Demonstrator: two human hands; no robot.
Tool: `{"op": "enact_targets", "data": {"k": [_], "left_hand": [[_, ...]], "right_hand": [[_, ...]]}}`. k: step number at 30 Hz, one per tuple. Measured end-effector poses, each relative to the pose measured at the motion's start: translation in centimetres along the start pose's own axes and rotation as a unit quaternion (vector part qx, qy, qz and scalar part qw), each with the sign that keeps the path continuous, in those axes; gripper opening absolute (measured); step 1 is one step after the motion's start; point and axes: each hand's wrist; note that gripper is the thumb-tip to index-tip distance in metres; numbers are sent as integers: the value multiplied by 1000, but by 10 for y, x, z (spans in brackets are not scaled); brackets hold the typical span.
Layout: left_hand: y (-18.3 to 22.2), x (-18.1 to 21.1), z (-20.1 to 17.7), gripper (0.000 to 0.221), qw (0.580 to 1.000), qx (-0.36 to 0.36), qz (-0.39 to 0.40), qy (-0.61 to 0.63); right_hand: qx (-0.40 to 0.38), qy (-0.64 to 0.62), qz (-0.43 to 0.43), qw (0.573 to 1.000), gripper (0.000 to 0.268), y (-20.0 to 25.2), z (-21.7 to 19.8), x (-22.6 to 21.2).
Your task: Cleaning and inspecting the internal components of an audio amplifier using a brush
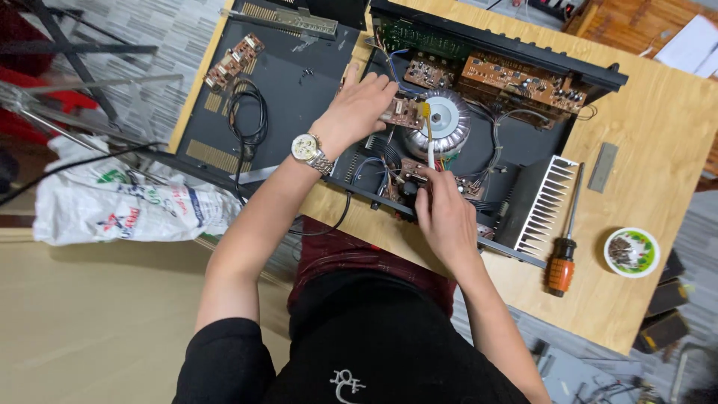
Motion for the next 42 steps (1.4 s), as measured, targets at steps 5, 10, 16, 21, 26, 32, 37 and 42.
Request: {"op": "enact_targets", "data": {"k": [5,10,16,21,26,32,37,42], "left_hand": [[10,8,-9,62,999,34,16,-33],[53,22,-52,53,994,100,-25,46],[127,43,-67,72,847,200,-98,482],[162,51,-29,61,439,282,-61,851],[166,55,-17,41,320,268,-93,904],[154,49,-51,22,275,236,-96,927],[137,62,-53,29,259,239,-81,932],[121,75,-28,24,257,222,-81,937]], "right_hand": [[11,-17,5,1000,32,2,1,-1],[125,-65,2,990,30,4,12,8],[220,-33,-40,974,33,3,23,23],[237,75,-21,969,34,1,34,23],[251,134,4,959,32,-2,35,13],[277,154,32,948,31,-8,41,9],[288,157,26,944,25,-6,43,15],[293,183,30,938,15,1,49,28]]}}
Point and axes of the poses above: each hand's wrist, its own y-axis away from the middle knuckle, its own z-axis out of the palm, x = y × z, and after that the axes turned 1 degree about -y, right-handed
